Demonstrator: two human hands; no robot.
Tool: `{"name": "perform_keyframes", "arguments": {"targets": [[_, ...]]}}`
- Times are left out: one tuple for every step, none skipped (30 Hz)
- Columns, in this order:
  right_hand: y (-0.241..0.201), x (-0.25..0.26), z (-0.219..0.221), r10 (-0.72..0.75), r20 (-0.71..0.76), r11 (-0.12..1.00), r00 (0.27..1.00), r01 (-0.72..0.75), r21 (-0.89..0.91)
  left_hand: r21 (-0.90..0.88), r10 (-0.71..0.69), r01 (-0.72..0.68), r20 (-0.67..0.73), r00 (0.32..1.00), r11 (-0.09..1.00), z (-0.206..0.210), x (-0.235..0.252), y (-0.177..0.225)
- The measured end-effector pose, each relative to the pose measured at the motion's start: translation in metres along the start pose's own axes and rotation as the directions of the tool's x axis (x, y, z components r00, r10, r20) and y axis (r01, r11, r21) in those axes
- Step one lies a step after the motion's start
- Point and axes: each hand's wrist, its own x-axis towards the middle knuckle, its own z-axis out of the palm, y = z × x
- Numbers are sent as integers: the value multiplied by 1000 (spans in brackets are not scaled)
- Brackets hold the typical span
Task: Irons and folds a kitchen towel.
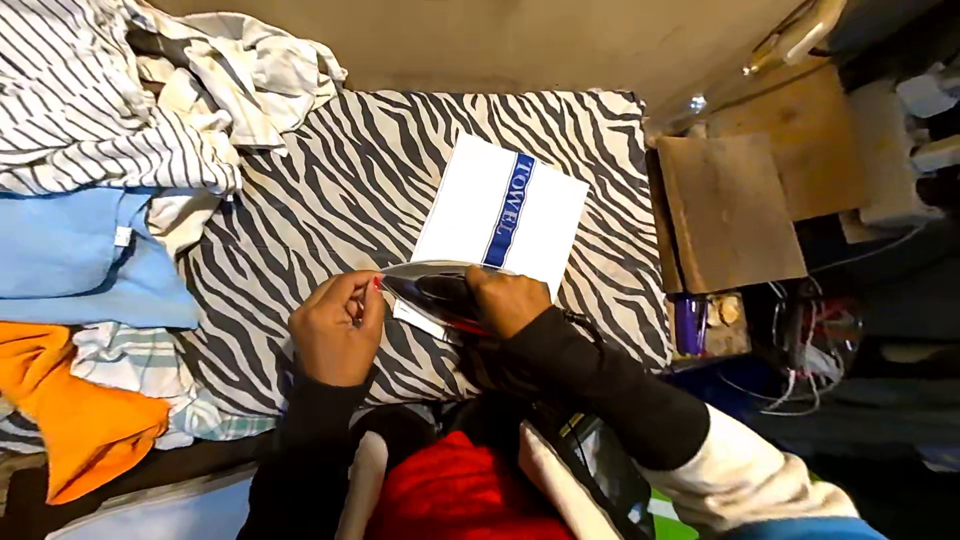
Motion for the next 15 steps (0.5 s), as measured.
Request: {"name": "perform_keyframes", "arguments": {"targets": [[1,-2,1,6,0,1000,1000,-6,-8,-12,55,-56,-46,997,998,-3,-2,1],[0,-2,0,21,6,1000,1000,-21,-17,-19,116,-118,-91,989,993,-3,-6,-1],[-3,0,-2,34,6,999,999,-34,-19,-15,178,-181,-134,975,983,2,-12,-3],[-8,3,-3,33,-21,999,999,-33,-8,-9,237,-241,-160,958,970,9,-20,-3],[-13,8,-1,15,-76,1000,997,-15,6,-16,307,-314,-157,939,949,18,-30,1],[-17,15,4,-17,-144,1000,989,18,8,-43,398,-406,-134,908,913,27,-41,6],[-19,22,5,-40,-164,999,986,42,6,-87,502,-511,-101,859,855,34,-50,12],[-21,25,2,-41,-127,999,991,43,11,-139,591,-595,-72,804,792,38,-57,16],[-20,25,-6,-25,-48,1000,999,25,7,-187,644,-641,-51,763,744,40,-63,19],[-15,24,-14,-21,8,1000,1000,21,1,-221,661,-650,-26,750,728,41,-68,18],[-7,23,-25,-3,50,1000,999,3,-11,-222,655,-637,12,756,739,43,-71,14],[2,22,-35,25,50,999,998,-23,-32,-200,634,-610,88,768,767,47,-71,6],[12,23,-42,52,14,997,999,-51,-57,-179,604,-578,198,772,796,53,-70,-3],[24,26,-41,48,-66,996,997,-53,-74,-170,572,-547,316,757,819,61,-69,-12],[35,33,-37,40,-148,995,988,-53,-87,-171,549,-529,404,732,831,70,-69,-23]]}}
